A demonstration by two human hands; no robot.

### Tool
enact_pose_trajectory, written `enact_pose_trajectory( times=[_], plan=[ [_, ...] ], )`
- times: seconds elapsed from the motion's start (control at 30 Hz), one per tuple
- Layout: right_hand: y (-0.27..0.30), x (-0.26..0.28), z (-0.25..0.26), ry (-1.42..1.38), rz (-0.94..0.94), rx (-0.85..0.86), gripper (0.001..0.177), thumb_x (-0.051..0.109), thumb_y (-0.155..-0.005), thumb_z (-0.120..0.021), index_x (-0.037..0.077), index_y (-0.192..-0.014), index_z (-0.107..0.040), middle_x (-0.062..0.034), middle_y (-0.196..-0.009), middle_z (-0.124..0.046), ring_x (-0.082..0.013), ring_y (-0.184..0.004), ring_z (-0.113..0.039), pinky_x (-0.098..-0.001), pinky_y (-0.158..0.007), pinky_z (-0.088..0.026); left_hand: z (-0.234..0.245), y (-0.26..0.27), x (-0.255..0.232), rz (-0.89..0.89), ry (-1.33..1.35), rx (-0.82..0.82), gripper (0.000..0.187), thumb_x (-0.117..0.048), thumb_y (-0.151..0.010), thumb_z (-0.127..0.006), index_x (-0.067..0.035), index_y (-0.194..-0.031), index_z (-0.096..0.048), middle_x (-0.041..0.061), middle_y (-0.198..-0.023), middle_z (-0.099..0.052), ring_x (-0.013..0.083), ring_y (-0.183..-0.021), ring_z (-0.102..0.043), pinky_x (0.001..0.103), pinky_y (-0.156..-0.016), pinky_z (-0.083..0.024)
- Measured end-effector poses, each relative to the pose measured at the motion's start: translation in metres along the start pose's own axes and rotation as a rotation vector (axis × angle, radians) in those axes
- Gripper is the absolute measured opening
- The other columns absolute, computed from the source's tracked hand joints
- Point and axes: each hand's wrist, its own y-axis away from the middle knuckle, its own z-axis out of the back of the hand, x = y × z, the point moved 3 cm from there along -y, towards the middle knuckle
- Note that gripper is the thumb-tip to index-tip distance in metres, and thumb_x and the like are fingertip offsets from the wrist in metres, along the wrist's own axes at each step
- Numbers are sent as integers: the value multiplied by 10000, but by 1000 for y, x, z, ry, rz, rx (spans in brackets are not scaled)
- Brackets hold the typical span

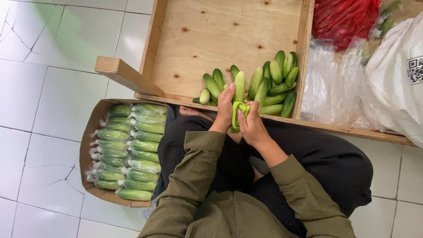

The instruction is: Packaging cucumbers into individual plastic bags and tying them closed

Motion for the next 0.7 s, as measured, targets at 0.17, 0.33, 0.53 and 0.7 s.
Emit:
enact_pose_trajectory(
  times=[0.17,0.33,0.53,0.7],
  plan=[
    [1,23,10,11,145,-189,233,206,-1082,-563,32,-1105,-411,-172,-1015,-439,-455,-969,-573,-505,-843,-475,-18,11,-33,-66,-7,12,256,-252,-1065,-566,-48,-1207,-629,120,-892,-747,125,-803,-721,259,-694,-575],
    [-8,33,41,40,269,-339,219,127,-1057,-652,11,-1020,-470,-99,-1023,-379,-347,-925,-512,-460,-882,-414,-13,10,-8,-82,-45,89,165,-185,-1039,-611,-41,-1100,-663,99,-1011,-729,103,-878,-671,271,-752,-559],
    [-9,41,66,-50,277,-493,374,110,-1059,-686,-2,-1305,-428,-128,-1080,-452,-282,-1029,-575,-448,-946,-455,-33,28,-16,-65,-77,214,180,-139,-1047,-632,17,-1134,-656,119,-902,-684,106,-783,-669,271,-667,-553],
    [2,45,35,-16,401,-422,149,16,-966,-741,50,-1015,-603,-52,-916,-463,-247,-807,-529,-407,-801,-429,-16,19,-18,-121,-98,100,224,-201,-1082,-571,-20,-1181,-661,58,-980,-688,64,-874,-588,253,-747,-510]
  ],
)
